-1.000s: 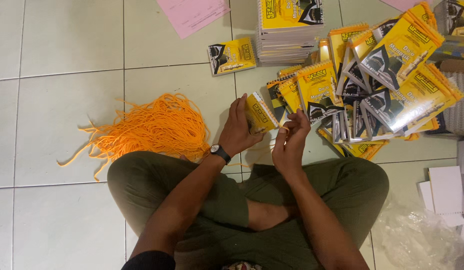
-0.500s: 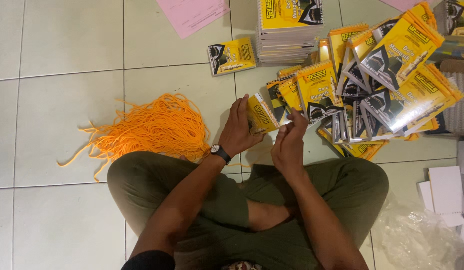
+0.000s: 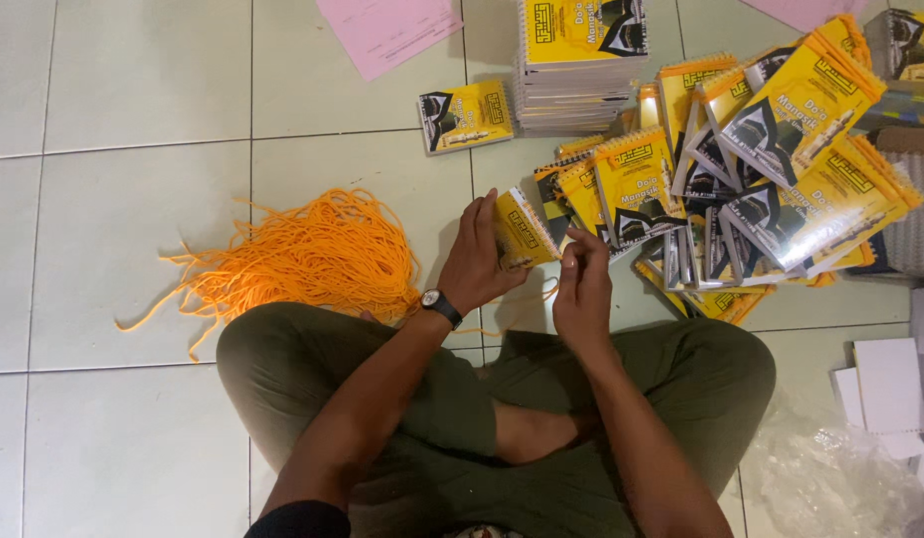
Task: The person sits on the floor and ties orange string around the spiral binding of yellow notebooks. They pull the string through the binding, tie a knot, and place the finished notebook into a growing stack.
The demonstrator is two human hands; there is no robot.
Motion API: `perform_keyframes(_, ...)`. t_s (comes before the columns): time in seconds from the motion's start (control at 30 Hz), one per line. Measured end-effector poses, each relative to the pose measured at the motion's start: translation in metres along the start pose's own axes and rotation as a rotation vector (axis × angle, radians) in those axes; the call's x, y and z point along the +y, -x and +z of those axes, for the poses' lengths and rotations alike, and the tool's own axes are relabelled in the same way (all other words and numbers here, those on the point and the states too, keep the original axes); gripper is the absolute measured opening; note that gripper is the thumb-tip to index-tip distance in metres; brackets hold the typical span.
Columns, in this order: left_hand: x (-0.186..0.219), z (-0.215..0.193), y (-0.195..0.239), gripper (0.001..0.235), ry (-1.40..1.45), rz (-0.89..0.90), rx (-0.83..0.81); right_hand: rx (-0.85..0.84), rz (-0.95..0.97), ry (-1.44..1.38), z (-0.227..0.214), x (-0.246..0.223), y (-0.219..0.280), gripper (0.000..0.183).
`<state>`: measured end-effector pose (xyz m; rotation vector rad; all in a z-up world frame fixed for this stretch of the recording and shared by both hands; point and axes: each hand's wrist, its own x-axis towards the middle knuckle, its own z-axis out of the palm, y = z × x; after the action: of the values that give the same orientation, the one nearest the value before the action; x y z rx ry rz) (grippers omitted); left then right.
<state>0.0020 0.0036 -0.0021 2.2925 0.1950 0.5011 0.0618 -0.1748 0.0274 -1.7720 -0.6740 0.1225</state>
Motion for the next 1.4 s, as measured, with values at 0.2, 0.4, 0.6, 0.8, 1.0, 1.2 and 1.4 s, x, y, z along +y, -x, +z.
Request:
perform_keyframes(0.2, -0.005, 0.004, 0.001, 0.115, 0.024, 0.003, 0.015, 0.038, 0.006, -0.012, -0.001, -0.005, -0.002, 0.037)
perform_keyframes(0.4, -0.008, 0.007, -0.001, 0.117, -0.015, 0.014, 0.013, -0.021, -0.07, 0.09, 0.006, 0.011, 0.001, 0.052)
perform_keyframes(0.6, -0.005, 0.003, 0.002, 0.116, 0.051, -0.011, -0.01, 0.069, 0.02, -0.094, 0.009, 0.015, 0.007, 0.047)
perform_keyframes(0.8, -0.009, 0.008, 0.002, 0.115, -0.011, 0.011, -0.04, 0.028, -0.004, 0.047, 0.007, 0.019, 0.003, 0.049)
perform_keyframes(1.0, -0.012, 0.011, 0.002, 0.123, -0.075, 0.036, -0.041, -0.033, -0.012, 0.289, 0.008, -0.005, 0.001, 0.057)
perform_keyframes(1.2, -0.011, 0.013, 0.004, 0.122, -0.195, 0.115, -0.036, -0.075, -0.114, 0.576, 0.012, -0.01, 0.0, 0.083)
perform_keyframes(1.4, -0.014, 0.018, 0.007, 0.123, -0.215, 0.167, -0.049, -0.048, -0.082, 0.45, 0.017, 0.008, 0.002, 0.072)
